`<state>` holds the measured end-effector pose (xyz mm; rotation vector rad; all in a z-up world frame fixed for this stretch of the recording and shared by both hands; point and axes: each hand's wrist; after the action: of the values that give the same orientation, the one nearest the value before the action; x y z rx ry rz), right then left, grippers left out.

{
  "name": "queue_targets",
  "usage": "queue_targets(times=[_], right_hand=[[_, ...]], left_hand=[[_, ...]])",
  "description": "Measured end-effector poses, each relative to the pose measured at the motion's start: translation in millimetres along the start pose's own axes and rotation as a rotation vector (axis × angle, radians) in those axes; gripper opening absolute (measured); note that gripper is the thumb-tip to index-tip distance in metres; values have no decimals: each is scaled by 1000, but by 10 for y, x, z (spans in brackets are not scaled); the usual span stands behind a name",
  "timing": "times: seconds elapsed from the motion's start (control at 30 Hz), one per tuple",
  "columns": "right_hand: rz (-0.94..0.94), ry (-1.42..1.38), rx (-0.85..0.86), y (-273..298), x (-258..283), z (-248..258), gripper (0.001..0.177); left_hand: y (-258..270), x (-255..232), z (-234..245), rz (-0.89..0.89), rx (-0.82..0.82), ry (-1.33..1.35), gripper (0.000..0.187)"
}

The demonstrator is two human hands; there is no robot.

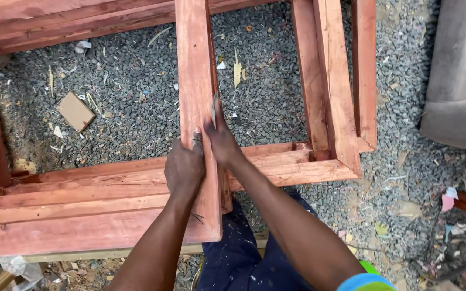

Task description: Sanding the joints and edges of a wooden furniture frame with sandpaper to smooth the surface.

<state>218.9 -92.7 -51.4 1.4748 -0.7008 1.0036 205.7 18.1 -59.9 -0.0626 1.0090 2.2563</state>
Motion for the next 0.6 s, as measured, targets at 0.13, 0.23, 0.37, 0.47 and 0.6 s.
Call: queue_targets(times=[0.13,0.23,0.37,0.47,0.6], right_hand=[[-429,-35,220,800,-1317,-374,87],[-408,-90,93,755,-1314,-433,62],[65,-280,-31,-498,-1034,-300,68],[106,-175,-4,-100,-759,-240,69],[-198,-221,117,1142,-604,-151,64]], left_hand=[[0,-43,22,63,14,-34,75],[32,-70,46,65,16,-66,58],[166,-168,45,13,-3,-22,61],[200,-162,91,10,2,-5,68],[80,-136,22,18,-11,7,69]])
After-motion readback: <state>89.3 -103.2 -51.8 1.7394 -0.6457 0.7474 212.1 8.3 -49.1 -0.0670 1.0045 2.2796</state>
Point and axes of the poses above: each hand's wrist, its own y-axis away from the middle knuckle, its own z-axis out of the back of the hand, x = y × z, and after that the axes turned 14 degrees about y, right-handed
